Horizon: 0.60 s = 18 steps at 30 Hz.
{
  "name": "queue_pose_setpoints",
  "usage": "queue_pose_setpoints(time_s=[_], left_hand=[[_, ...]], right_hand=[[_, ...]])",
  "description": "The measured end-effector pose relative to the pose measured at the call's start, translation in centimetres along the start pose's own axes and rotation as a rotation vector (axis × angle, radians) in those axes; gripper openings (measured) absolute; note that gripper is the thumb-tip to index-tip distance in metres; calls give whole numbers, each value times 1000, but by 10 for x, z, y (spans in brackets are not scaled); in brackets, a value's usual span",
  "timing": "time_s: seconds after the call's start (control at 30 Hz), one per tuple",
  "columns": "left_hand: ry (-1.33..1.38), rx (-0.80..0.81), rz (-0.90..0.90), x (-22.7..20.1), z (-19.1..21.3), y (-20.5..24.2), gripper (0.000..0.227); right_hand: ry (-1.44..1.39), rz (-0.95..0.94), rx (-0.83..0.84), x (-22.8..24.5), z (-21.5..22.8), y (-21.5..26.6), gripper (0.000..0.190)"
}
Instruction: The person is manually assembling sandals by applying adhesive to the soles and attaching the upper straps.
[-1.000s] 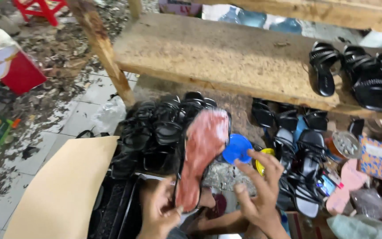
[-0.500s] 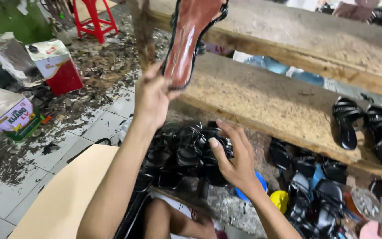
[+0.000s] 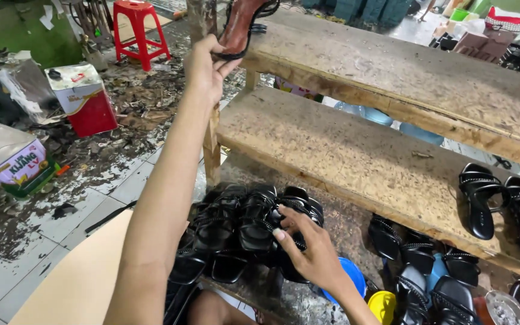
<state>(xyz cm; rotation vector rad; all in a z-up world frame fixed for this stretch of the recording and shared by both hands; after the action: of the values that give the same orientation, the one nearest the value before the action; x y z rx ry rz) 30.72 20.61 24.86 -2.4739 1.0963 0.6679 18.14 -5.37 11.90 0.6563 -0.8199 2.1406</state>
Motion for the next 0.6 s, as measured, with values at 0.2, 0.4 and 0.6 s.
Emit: queue_pose_setpoints(time_s=[0.2, 0.4, 0.6], left_hand=[[-169, -16, -5, -9, -5, 4, 19], [-78, -141, 3, -9, -12, 15, 33], [-97, -132, -47, -1, -12, 9, 18]], right_hand=[[-51, -139, 105, -14, -2, 13, 42], [-85, -169, 157, -18, -4, 22, 38], [-143, -258, 254, -20, -2, 31, 36]])
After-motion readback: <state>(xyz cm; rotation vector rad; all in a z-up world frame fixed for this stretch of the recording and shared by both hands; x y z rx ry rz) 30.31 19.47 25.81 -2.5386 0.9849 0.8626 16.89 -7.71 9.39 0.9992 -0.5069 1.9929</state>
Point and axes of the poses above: each hand's wrist, its own y-axis away from the middle knuckle, its own z-axis out of the back of the hand, x = y × z, the point moved 1 cm from there along -y, towards the middle knuckle, and after that the axes turned 10 degrees about -z, right-handed, at the moved point
